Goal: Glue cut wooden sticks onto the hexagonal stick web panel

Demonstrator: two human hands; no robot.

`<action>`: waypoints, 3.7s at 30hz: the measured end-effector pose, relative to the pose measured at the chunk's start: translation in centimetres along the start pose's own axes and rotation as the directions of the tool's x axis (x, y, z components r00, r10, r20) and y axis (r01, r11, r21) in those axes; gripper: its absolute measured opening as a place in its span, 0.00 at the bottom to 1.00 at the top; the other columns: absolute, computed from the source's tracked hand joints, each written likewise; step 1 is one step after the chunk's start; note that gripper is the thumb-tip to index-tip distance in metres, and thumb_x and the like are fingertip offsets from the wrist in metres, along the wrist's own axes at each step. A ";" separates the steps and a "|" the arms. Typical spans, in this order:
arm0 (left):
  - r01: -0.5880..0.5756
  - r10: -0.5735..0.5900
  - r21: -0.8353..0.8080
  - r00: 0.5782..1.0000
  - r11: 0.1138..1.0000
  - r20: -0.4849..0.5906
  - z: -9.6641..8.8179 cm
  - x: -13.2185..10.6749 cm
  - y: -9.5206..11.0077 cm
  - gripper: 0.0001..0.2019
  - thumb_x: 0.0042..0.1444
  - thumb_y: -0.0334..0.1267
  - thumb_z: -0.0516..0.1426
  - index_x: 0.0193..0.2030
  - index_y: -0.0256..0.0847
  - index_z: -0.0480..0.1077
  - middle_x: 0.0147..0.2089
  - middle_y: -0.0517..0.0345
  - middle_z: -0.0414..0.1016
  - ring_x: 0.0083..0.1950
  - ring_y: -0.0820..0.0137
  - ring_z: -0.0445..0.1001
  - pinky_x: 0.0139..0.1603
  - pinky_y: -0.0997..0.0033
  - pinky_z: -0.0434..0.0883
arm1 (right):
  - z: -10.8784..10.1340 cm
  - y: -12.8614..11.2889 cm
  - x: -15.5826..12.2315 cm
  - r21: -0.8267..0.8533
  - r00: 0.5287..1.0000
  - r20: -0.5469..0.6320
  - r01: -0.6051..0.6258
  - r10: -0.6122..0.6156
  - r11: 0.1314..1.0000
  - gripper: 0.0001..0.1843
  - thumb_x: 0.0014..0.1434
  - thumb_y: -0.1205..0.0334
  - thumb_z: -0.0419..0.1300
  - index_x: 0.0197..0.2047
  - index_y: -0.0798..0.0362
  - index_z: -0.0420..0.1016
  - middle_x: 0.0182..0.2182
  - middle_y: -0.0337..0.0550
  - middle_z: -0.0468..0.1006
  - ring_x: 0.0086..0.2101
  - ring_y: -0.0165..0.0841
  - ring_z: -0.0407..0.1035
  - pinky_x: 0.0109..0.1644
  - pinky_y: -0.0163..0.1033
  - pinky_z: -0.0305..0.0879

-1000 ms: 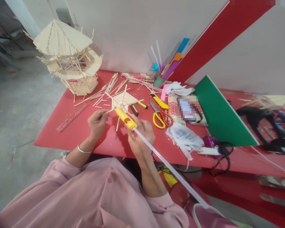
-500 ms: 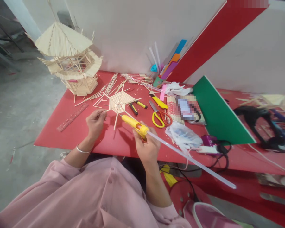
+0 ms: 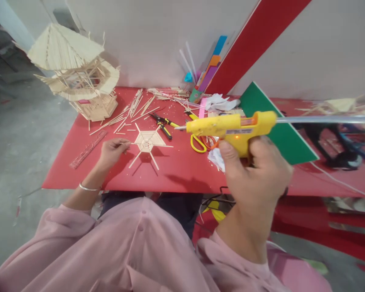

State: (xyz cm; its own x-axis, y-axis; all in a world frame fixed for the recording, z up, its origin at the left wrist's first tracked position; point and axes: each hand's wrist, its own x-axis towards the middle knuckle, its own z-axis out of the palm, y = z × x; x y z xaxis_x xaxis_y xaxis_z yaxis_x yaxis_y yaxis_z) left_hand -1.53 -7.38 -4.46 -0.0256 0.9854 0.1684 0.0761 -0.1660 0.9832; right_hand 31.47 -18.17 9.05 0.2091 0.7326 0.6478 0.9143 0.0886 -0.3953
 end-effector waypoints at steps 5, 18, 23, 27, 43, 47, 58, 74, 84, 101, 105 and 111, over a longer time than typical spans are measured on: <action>0.033 -0.031 -0.014 0.991 0.999 0.130 -2.4 1.3 -0.7 0.08 0.46 0.43 0.69 0.27 0.41 0.80 0.21 0.57 0.76 0.21 0.74 0.69 0.21 0.75 0.67 | 3.5 1.0 -5.5 0.044 0.975 0.201 -0.103 0.092 0.994 0.23 0.63 0.38 0.57 0.27 0.47 0.62 0.26 0.38 0.68 0.27 0.32 0.61 0.33 0.40 0.58; 0.239 -0.246 -0.268 0.969 0.933 0.007 -4.4 2.0 -1.6 0.17 0.39 0.47 0.74 0.27 0.39 0.77 0.24 0.57 0.76 0.20 0.78 0.68 0.19 0.78 0.67 | 10.5 4.6 -11.6 -0.104 0.877 0.358 -0.304 0.321 0.947 0.35 0.64 0.29 0.46 0.29 0.51 0.73 0.24 0.44 0.73 0.27 0.34 0.64 0.34 0.39 0.56; 0.215 -0.228 -0.259 0.974 0.942 -0.018 -4.6 1.6 -1.5 0.15 0.43 0.46 0.73 0.28 0.39 0.76 0.24 0.58 0.76 0.20 0.78 0.68 0.20 0.78 0.68 | 10.9 5.3 -11.2 -0.121 0.898 0.306 -0.292 0.315 0.949 0.35 0.65 0.30 0.46 0.31 0.52 0.75 0.24 0.47 0.74 0.27 0.36 0.64 0.34 0.40 0.56; 0.206 -0.208 -0.185 0.978 0.961 0.011 -4.0 1.2 -1.7 0.14 0.44 0.46 0.72 0.29 0.39 0.79 0.23 0.56 0.77 0.21 0.75 0.70 0.22 0.75 0.70 | 11.0 5.7 -11.2 -0.127 0.906 0.284 -0.287 0.312 0.949 0.34 0.66 0.32 0.46 0.32 0.53 0.76 0.24 0.48 0.74 0.27 0.36 0.64 0.33 0.40 0.55; -0.167 0.080 0.377 0.969 0.911 0.236 -4.0 0.5 -3.2 0.07 0.56 0.43 0.65 0.32 0.46 0.83 0.32 0.53 0.81 0.33 0.66 0.76 0.36 0.67 0.71 | 12.1 3.5 -9.2 -0.188 0.992 0.127 0.018 0.006 0.982 0.17 0.66 0.52 0.60 0.46 0.55 0.83 0.45 0.56 0.81 0.45 0.44 0.72 0.52 0.50 0.67; -0.287 0.154 0.535 0.947 0.795 0.280 -3.9 0.1 -2.6 0.07 0.58 0.43 0.65 0.31 0.45 0.82 0.33 0.53 0.80 0.36 0.64 0.73 0.41 0.64 0.69 | 13.2 -1.6 -9.3 0.079 0.966 0.212 0.131 -0.145 0.988 0.12 0.68 0.57 0.60 0.48 0.52 0.82 0.43 0.49 0.82 0.45 0.38 0.74 0.54 0.44 0.69; -0.387 0.147 0.620 0.904 0.683 0.402 -4.2 -0.4 -2.1 0.08 0.64 0.37 0.60 0.35 0.41 0.81 0.37 0.52 0.77 0.39 0.64 0.71 0.43 0.64 0.69 | 15.3 -4.1 -11.0 0.041 0.924 0.334 0.183 -0.186 0.982 0.15 0.68 0.54 0.60 0.52 0.52 0.79 0.45 0.50 0.80 0.46 0.37 0.75 0.47 0.38 0.70; -0.392 0.195 0.691 0.917 0.608 0.348 -3.8 -0.3 -2.6 0.10 0.66 0.37 0.57 0.38 0.42 0.80 0.44 0.49 0.78 0.45 0.62 0.73 0.47 0.61 0.72 | 14.1 -3.0 -12.7 0.073 0.883 0.405 0.225 -0.235 0.972 0.09 0.69 0.58 0.61 0.38 0.51 0.79 0.33 0.43 0.80 0.35 0.32 0.73 0.39 0.35 0.63; -0.079 0.076 0.814 0.996 0.575 0.044 -4.1 0.1 -2.1 0.06 0.62 0.33 0.58 0.38 0.41 0.78 0.43 0.50 0.77 0.45 0.61 0.77 0.44 0.63 0.73 | 13.6 -3.9 -13.1 0.263 0.834 0.401 0.291 -0.379 0.920 0.07 0.67 0.62 0.62 0.37 0.52 0.79 0.28 0.41 0.77 0.32 0.31 0.70 0.37 0.36 0.62; -0.142 -0.019 0.599 0.967 0.788 0.254 -4.0 3.1 -1.4 0.05 0.58 0.28 0.57 0.32 0.39 0.73 0.34 0.55 0.79 0.35 0.68 0.75 0.41 0.66 0.73 | 14.1 -4.1 -13.6 0.336 0.800 0.433 0.285 -0.416 0.898 0.11 0.69 0.59 0.60 0.34 0.50 0.79 0.27 0.40 0.77 0.31 0.30 0.70 0.37 0.36 0.62; -0.200 -0.033 0.562 0.926 0.803 0.377 -2.8 3.1 -0.5 0.07 0.55 0.28 0.57 0.29 0.39 0.76 0.31 0.56 0.79 0.34 0.69 0.75 0.40 0.68 0.72 | 14.3 -4.1 -13.7 0.339 0.810 0.427 0.269 -0.402 0.901 0.12 0.69 0.59 0.59 0.34 0.51 0.80 0.27 0.40 0.77 0.31 0.30 0.70 0.38 0.36 0.63; -0.213 -0.038 0.571 0.918 0.793 0.395 -2.0 2.4 -1.1 0.07 0.56 0.31 0.58 0.30 0.38 0.77 0.34 0.54 0.79 0.36 0.68 0.76 0.43 0.67 0.72 | 14.2 -4.2 -13.9 0.348 0.814 0.439 0.235 -0.379 0.908 0.12 0.69 0.59 0.59 0.35 0.50 0.80 0.27 0.40 0.77 0.32 0.30 0.70 0.38 0.35 0.63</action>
State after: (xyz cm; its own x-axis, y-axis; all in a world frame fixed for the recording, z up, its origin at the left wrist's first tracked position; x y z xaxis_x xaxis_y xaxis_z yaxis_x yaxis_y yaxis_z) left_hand -3.65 -4.89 -4.99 0.3669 0.9259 0.0896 0.6345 -0.3196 0.7037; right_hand 19.77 -19.16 -7.55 -0.3290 0.8593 0.3916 0.7582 0.4876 -0.4329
